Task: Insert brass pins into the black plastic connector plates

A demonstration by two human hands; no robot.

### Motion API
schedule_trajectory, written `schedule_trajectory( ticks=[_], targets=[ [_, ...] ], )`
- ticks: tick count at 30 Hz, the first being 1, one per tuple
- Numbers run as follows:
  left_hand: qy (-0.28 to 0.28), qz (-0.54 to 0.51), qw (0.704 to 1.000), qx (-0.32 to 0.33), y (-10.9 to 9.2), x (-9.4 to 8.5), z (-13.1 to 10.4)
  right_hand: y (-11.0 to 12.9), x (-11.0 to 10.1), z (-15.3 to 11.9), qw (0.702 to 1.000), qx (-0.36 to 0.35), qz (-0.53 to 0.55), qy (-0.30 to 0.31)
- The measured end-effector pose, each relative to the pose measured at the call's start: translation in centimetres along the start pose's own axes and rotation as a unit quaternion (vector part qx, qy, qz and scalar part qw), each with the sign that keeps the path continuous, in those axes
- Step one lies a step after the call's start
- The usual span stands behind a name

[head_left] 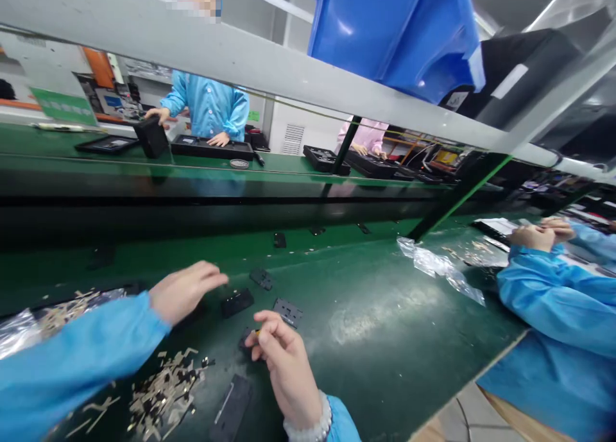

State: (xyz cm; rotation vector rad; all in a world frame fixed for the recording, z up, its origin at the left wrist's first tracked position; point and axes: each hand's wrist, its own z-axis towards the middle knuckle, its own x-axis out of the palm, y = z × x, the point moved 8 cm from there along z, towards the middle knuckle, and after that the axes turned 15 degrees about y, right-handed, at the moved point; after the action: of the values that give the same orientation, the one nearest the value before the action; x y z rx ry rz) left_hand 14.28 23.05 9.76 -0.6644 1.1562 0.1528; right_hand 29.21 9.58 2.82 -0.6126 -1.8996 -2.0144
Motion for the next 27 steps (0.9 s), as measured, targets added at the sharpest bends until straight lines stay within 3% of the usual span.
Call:
schedule_trajectory(
  ticks=[2, 5, 7, 9, 11, 13, 15, 17, 19, 22, 25, 27],
  targets=[
    [-0.001, 0.001, 1.0, 0.017, -2.8, 0.3, -4.7, -0.6, 2.2, -0.6, 0.996, 0.032, 0.058, 0.057],
    [-0.1, -0.09, 0.991, 0.005, -5.7, 0.2, -11.7, -2.0, 6.7, -1.8, 0.977, 0.07, 0.135, 0.152],
    [-0.192, -0.207, 0.956, -0.076, -5.1, 0.3, -15.1, -2.7, 9.2, -2.6, 0.967, 0.065, 0.162, 0.183],
    [-0.263, -0.349, 0.883, -0.172, -3.2, 1.2, -17.4, -3.1, 10.8, -3.0, 0.968, 0.036, 0.166, 0.186],
    [-0.284, -0.498, 0.79, -0.216, -1.6, 2.7, -18.1, -3.5, 11.7, -3.4, 0.97, 0.01, 0.159, 0.182],
    [-0.279, -0.613, 0.708, -0.213, -1.1, 3.6, -17.6, -4.2, 12.4, -3.6, 0.968, 0.014, 0.159, 0.191],
    [-0.289, -0.666, 0.654, -0.213, -1.2, 3.7, -17.5, -5.2, 12.9, -3.8, 0.963, 0.035, 0.178, 0.2],
    [-0.313, -0.672, 0.638, -0.209, -1.8, 3.0, -17.7, -6.3, 13.2, -4.1, 0.956, 0.069, 0.2, 0.203],
    [-0.328, -0.664, 0.644, -0.191, -2.8, 2.3, -18.0, -7.7, 13.6, -4.4, 0.951, 0.104, 0.213, 0.201],
    [-0.291, -0.685, 0.63, -0.22, -3.9, 3.0, -18.1, -8.8, 14.0, -4.6, 0.954, 0.101, 0.215, 0.181],
    [-0.243, -0.747, 0.558, -0.268, -4.5, 4.8, -17.9, -8.4, 13.7, -4.3, 0.971, 0.069, 0.181, 0.142],
    [-0.246, -0.789, 0.497, -0.264, -4.7, 5.2, -17.6, -7.8, 13.6, -4.2, 0.979, 0.081, 0.136, 0.127]
  ],
)
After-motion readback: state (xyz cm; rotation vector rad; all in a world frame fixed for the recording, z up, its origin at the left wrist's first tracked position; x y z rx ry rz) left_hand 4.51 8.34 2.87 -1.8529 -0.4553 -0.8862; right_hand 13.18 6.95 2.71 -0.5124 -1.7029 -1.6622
